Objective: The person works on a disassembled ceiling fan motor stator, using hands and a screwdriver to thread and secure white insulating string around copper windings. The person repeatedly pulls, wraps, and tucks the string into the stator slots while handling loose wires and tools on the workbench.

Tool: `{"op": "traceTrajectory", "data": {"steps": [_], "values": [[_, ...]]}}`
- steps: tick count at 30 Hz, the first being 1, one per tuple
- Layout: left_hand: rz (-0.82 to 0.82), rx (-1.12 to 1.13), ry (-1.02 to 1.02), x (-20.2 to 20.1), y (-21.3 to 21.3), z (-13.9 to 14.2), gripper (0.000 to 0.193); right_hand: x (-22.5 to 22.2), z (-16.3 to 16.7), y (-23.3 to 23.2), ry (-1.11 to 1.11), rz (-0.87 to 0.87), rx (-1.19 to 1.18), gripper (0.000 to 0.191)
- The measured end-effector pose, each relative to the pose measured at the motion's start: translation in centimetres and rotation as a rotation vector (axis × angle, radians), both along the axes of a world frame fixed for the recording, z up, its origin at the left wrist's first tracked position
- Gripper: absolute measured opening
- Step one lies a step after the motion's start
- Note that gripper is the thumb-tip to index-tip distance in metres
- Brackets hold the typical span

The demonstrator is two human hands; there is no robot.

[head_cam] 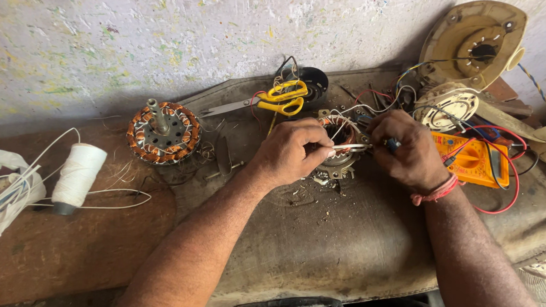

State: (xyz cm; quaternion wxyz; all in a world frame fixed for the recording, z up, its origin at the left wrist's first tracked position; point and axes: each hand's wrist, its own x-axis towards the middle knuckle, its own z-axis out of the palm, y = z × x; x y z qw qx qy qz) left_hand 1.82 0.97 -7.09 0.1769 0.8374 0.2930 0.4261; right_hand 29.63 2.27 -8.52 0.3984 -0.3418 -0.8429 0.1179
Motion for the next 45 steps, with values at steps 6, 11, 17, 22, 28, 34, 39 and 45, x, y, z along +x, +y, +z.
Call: {"op": "traceTrajectory", "data": {"steps": [6,11,17,22,28,34,39,45], "values": [[0.0,0.006,0.006,0.0,0.1,-0.1,0.009,-0.6,0.3,-1.0,0.009,0.038,0.025,0.025],[0.006,0.004,-0.004,0.0,0.3,-0.3,0.009,-0.8,1.0,-1.7,-0.037,0.035,0.05,0.028],[0.013,-0.017,-0.005,0.0,0.2,-0.3,0.008,-1.6,1.5,-2.0,-0.182,-0.113,0.239,0.025],[-0.006,0.001,-0.02,-0.1,0.2,-0.1,0.008,-1.8,1.5,-3.4,-0.274,-0.165,0.307,0.029],[-0.005,-0.053,-0.005,-0.1,0.1,0.0,0.008,-2.5,1.0,-3.6,-0.314,-0.278,0.35,0.021],[-0.018,0.047,-0.051,-0.1,0.3,-0.2,0.008,-2.7,0.6,-3.2,-0.333,-0.288,0.375,0.017],[0.006,0.008,-0.017,-0.1,0.6,-0.6,0.009,-2.8,0.9,-3.6,-0.246,-0.269,0.436,0.015],[0.018,0.021,-0.021,0.2,0.7,-0.6,0.01,-3.2,2.1,-5.0,-0.225,-0.207,0.552,0.021]]}}
